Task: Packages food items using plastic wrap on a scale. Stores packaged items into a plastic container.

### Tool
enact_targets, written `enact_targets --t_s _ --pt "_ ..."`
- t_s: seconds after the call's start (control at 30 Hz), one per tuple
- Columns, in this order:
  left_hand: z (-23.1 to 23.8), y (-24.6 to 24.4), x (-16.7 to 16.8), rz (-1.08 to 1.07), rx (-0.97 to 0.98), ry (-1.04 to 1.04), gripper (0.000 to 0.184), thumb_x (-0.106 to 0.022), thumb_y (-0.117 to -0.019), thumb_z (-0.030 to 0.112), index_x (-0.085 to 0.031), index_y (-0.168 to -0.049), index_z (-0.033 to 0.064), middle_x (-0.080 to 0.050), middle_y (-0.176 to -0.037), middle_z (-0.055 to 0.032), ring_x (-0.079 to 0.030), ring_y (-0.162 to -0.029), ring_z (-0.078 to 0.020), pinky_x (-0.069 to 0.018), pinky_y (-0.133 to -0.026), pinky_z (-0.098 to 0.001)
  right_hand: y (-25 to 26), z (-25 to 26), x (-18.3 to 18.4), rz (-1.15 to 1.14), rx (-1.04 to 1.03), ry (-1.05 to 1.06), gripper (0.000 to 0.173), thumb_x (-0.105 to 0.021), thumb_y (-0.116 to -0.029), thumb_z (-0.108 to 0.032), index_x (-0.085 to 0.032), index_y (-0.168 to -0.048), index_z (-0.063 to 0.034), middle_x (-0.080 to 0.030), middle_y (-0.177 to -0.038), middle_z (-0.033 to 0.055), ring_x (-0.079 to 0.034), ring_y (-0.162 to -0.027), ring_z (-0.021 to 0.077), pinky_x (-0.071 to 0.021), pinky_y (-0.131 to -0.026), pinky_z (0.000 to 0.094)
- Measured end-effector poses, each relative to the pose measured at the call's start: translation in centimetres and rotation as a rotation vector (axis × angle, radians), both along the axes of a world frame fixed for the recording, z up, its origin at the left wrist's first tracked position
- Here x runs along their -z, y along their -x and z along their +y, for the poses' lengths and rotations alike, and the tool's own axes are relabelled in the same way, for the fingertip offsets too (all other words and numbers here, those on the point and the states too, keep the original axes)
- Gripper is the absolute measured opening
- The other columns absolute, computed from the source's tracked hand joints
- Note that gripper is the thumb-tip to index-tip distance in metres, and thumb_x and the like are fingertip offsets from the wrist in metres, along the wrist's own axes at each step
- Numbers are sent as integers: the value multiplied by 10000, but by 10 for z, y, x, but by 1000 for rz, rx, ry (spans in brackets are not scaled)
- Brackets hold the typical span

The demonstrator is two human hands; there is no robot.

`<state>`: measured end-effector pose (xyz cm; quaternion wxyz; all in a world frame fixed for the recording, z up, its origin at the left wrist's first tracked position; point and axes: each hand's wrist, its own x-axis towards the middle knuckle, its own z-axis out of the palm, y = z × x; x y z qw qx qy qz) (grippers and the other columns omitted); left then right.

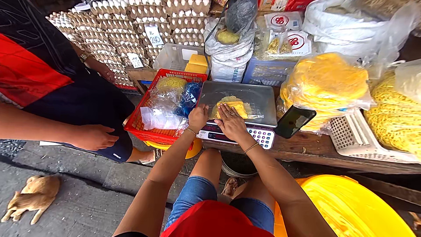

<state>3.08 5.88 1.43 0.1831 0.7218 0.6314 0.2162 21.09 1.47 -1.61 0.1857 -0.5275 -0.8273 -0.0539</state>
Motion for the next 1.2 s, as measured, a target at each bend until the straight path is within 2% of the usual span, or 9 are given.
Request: enact_targets --t_s 0.17,0.33,0.43,0.6,0.8,0.93,1.03,1.13,1.2 --pt "0 -1 -3 14 7 5 414 -379 -1118 307 -648 -1150 -6 -693 -1040 -258 -676 -1043 -445 -506 -876 -639 -27 7 0 -9 55 -42 709 -205 -1096 -520 -383 -1571 -25 -347 -1647 147 -297 -1543 284 -193 -1264 500" --pt "-1 -2 -5 18 14 7 427 -364 -1121 308 -644 -1182 -9 -691 -1075 -267 -668 -1074 -449 -497 -891 -647 -52 11 -10 3 221 -9 744 -162 -1094 -523 -355 -1571 14 -308 -1656 184 -245 -1557 331 -155 -1265 521" --pt "-9 -2 -10 3 14 -3 422 -367 -1122 301 -640 -1179 -16 -685 -1073 -274 -664 -1077 -454 -497 -890 -646 -30 2 -16 53 231 -3 760 -179 -1090 -526 -334 -1568 44 -264 -1667 207 -194 -1568 351 -129 -1271 525" --pt "-23 3 -1 -12 9 -79 438 -388 -1114 373 -628 -1143 7 -674 -974 -269 -675 -943 -474 -523 -761 -649 17 -13 0 17 42 50 784 -188 -1078 -583 -303 -1598 -7 -240 -1688 150 -168 -1582 283 -115 -1282 493" --pt "2 0 1 32 26 -18 425 -379 -1119 321 -647 -1124 -8 -686 -1038 -262 -670 -1042 -449 -507 -855 -643 -34 -13 14 23 100 -61 705 -205 -1098 -516 -363 -1581 -28 -313 -1665 127 -243 -1563 257 -167 -1274 485" --pt "-5 -2 -10 32 17 21 420 -376 -1121 311 -646 -1144 -10 -687 -1053 -263 -668 -1061 -448 -503 -874 -639 -59 -15 9 75 205 -46 714 -200 -1096 -505 -377 -1566 2 -327 -1650 171 -262 -1554 310 -171 -1268 511" --pt "-18 -1 -14 -4 13 -18 418 -391 -1120 317 -643 -1143 -16 -680 -1026 -276 -668 -1022 -467 -503 -826 -654 -42 -17 -2 94 221 -30 752 -182 -1087 -520 -356 -1563 35 -298 -1654 202 -225 -1562 335 -152 -1269 519" --pt "-21 2 -8 -11 27 -45 417 -395 -1115 354 -628 -1122 8 -669 -962 -261 -671 -931 -460 -518 -750 -642 -4 -19 -6 89 101 38 754 -211 -1087 -544 -388 -1553 21 -322 -1647 189 -226 -1564 320 -156 -1276 507" --pt "-19 0 -11 -13 22 -17 416 -392 -1118 336 -632 -1138 -4 -673 -1001 -274 -667 -980 -470 -510 -792 -650 14 -17 -6 58 63 73 753 -209 -1087 -552 -415 -1544 9 -342 -1643 170 -247 -1559 306 -166 -1274 486"
